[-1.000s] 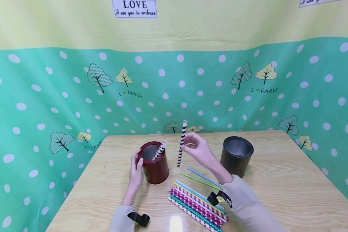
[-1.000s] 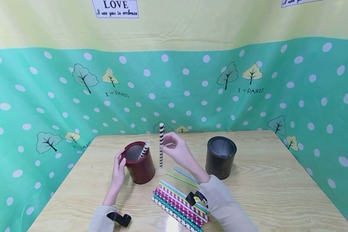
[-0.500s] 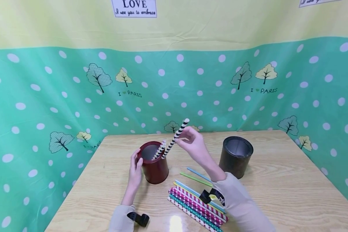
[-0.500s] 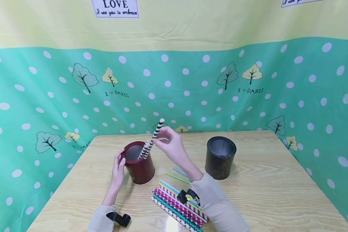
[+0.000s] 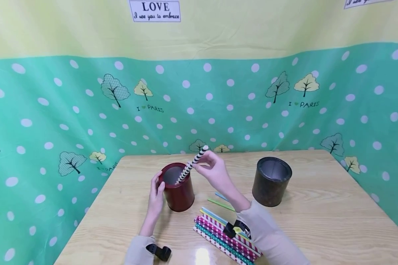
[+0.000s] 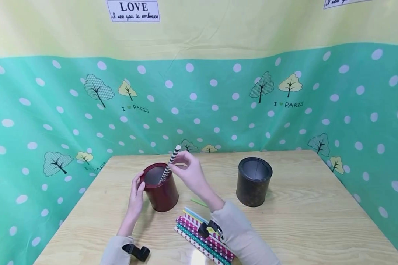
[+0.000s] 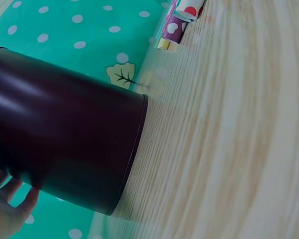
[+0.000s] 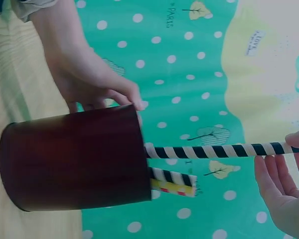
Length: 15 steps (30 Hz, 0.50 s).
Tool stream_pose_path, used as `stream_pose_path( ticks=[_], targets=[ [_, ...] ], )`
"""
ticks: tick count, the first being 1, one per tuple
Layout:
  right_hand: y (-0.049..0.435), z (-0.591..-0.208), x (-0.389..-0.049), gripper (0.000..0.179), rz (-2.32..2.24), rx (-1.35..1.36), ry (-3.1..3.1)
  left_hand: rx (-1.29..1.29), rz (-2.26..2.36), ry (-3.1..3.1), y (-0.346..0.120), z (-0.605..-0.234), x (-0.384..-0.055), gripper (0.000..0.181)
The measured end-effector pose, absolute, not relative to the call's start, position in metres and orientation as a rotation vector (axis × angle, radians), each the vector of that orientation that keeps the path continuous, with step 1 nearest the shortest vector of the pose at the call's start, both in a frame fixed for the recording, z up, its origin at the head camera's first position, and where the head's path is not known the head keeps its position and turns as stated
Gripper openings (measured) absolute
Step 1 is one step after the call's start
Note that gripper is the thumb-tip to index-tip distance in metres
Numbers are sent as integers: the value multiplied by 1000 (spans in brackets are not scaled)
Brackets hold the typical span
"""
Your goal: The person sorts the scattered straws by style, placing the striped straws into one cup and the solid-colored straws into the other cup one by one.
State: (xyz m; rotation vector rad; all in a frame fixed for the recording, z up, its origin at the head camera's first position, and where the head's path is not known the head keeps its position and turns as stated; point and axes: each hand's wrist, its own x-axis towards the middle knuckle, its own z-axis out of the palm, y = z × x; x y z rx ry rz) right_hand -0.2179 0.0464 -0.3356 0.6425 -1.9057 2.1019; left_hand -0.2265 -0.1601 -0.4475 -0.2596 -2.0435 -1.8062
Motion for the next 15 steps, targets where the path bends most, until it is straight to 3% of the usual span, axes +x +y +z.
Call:
stream_pose_path(
  ticks=[15],
  targets=[
    [39,-350,-223,18,2110,585,-1996,-303,-1787,-1994,-164,-465,-237,38]
  ],
)
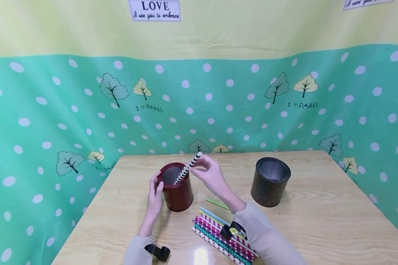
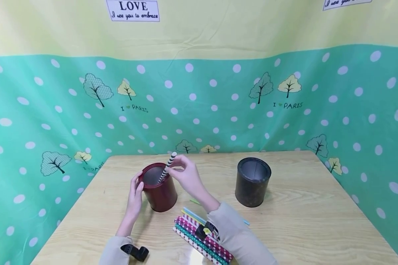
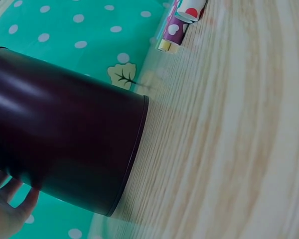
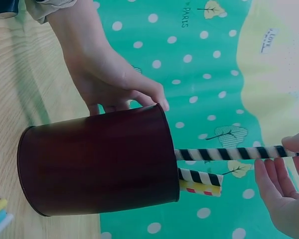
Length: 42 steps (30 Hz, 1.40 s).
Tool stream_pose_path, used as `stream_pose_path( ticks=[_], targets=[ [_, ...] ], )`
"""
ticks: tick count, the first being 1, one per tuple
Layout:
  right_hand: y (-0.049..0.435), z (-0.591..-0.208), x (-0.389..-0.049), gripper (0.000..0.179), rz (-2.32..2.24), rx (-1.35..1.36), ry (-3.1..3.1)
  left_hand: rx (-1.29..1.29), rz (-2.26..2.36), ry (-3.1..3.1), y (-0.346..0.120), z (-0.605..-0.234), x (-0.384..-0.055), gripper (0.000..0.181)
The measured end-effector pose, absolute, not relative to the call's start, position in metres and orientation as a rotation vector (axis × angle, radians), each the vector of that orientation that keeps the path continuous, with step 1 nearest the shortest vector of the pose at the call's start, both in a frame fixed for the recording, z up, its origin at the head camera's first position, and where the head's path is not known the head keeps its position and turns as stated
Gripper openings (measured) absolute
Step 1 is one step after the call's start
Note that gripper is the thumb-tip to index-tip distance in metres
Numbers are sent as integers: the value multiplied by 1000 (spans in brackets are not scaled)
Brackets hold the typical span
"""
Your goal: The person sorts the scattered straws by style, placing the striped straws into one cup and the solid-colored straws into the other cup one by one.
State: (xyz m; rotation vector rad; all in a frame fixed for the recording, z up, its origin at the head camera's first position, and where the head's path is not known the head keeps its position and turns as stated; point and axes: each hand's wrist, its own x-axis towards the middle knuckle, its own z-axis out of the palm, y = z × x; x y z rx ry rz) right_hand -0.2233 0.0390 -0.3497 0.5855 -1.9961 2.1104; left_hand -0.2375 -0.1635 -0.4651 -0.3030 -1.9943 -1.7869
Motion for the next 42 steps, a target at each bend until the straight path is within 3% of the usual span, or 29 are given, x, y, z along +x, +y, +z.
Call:
stream_pose_path(
  ticks=[12,42],
  targets=[
    [43,-351,-228,25,2068,609,-2018,-269,-1778,-2012,-156,-436,-223,39],
    [82,-369,-209,21,1564,1003,-2758,-330,-1790,-1983,-154,-438,-225,39]
  ],
)
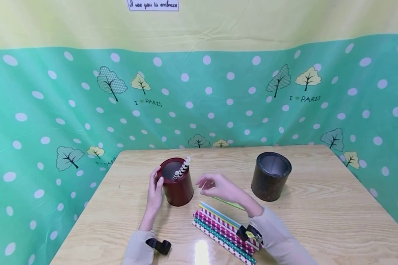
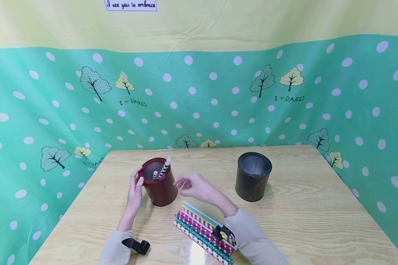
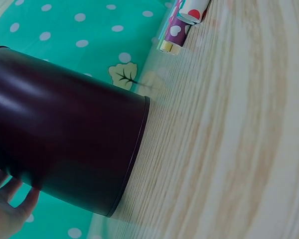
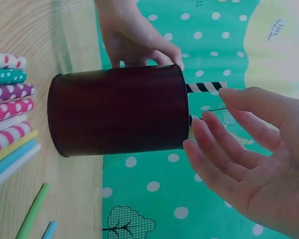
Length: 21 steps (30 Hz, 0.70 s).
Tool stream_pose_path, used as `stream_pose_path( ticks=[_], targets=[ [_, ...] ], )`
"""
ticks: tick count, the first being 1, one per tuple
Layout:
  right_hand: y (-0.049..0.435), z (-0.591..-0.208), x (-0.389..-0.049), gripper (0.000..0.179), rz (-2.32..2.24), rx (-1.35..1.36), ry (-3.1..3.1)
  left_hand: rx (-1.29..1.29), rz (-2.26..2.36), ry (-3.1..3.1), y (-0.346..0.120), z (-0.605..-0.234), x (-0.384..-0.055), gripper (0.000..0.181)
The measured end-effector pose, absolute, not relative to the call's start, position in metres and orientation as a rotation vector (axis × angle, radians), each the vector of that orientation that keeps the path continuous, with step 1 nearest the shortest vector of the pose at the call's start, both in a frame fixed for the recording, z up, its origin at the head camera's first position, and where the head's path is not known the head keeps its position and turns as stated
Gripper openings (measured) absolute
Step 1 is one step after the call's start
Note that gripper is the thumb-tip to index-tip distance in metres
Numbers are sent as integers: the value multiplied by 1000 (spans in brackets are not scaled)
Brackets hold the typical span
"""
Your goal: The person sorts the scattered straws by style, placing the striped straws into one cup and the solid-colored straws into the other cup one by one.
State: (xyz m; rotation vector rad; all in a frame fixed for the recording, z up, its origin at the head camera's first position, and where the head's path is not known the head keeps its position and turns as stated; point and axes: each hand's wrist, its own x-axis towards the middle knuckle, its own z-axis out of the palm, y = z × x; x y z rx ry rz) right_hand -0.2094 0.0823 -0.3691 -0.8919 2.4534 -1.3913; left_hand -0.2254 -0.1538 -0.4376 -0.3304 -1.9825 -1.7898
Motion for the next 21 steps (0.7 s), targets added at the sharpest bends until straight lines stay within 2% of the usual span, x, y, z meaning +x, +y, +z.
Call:
stream_pose_path(
  ticks=[21],
  targets=[
    [101,-401,-201,22,-1176,-952,2441,-306,-1794,-2006,-154,-435,-224,39]
  ],
)
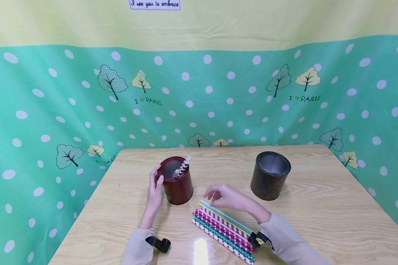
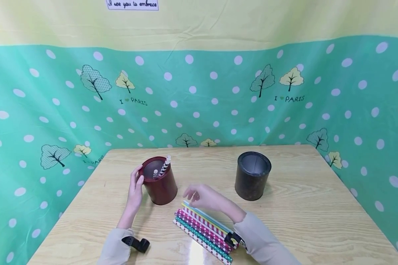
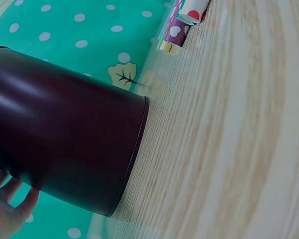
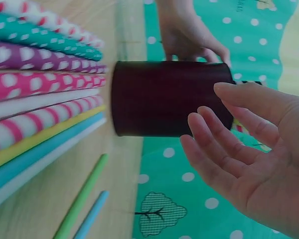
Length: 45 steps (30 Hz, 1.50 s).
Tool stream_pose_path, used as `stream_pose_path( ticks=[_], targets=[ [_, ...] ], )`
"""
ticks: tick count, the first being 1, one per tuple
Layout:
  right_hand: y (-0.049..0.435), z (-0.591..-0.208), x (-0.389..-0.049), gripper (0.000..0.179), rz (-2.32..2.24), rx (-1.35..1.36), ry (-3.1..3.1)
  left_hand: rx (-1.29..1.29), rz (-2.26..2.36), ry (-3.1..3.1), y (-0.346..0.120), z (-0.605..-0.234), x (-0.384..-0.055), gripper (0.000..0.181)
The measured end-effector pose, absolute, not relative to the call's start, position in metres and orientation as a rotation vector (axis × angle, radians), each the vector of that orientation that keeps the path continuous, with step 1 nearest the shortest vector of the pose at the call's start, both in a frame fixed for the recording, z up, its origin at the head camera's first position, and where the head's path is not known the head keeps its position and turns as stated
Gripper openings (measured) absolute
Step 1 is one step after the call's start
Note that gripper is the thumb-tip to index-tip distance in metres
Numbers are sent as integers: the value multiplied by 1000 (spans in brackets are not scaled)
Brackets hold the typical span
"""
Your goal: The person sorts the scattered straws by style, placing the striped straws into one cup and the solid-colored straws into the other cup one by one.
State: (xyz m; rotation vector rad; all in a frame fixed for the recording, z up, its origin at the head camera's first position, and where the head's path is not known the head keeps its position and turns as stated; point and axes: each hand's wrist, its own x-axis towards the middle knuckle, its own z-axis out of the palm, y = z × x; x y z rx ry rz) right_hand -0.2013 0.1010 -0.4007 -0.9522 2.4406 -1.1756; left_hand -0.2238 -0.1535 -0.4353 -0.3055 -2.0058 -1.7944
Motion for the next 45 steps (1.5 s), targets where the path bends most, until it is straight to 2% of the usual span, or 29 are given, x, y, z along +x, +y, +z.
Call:
stream_pose_path(
  ticks=[14,45],
  targets=[
    [110,-433,-193,20,-1094,-923,2434,-289,-1822,-2021,-155,-438,-226,40],
    [124,-460,-187,22,-1077,-922,2436,-264,-1791,-2041,-154,-435,-222,39]
  ],
)
